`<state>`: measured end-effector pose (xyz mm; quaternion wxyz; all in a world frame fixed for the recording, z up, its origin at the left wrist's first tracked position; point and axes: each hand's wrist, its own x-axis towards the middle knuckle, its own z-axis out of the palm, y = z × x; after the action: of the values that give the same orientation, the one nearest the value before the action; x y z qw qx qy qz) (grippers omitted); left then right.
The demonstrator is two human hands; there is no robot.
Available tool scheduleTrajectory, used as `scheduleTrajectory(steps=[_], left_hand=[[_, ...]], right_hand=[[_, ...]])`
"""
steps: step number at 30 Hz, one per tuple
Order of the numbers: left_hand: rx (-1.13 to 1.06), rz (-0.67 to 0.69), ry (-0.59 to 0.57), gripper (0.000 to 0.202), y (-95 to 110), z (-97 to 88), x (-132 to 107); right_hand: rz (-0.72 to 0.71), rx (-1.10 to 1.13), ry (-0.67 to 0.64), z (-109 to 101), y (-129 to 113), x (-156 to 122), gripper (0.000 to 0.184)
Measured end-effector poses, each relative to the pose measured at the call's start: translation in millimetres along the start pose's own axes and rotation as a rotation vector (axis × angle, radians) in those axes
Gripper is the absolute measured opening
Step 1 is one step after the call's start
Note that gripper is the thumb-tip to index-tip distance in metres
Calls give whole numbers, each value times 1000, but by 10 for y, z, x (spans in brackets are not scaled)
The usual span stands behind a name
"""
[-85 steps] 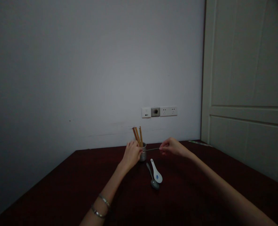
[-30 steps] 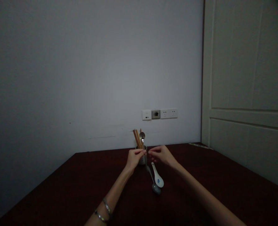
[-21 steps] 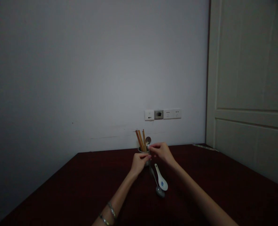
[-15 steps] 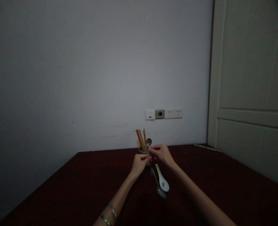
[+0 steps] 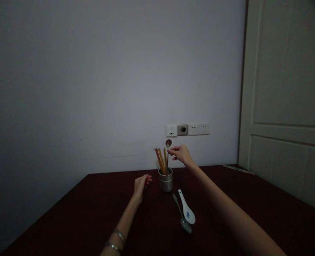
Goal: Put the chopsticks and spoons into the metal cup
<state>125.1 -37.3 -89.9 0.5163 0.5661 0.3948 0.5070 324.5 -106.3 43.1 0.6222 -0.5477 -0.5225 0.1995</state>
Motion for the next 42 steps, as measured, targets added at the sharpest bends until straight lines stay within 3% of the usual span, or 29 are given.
scheduleTrajectory(steps=[4,9,27,42], left_hand=[[1,-109,37,40,-233,-144,119],[-15,-159,27,39,-388,-163,154],[16,-159,-12,36,-474,-164,144],[40,-152,-10,32,-487,-147,139]], right_hand=[[-48,-60,22,119,18,307,15],[4,-174,13,323,261,460,16],[139,-387,-72,658,831,207,8],[135,-504,-78,701,880,142,6]])
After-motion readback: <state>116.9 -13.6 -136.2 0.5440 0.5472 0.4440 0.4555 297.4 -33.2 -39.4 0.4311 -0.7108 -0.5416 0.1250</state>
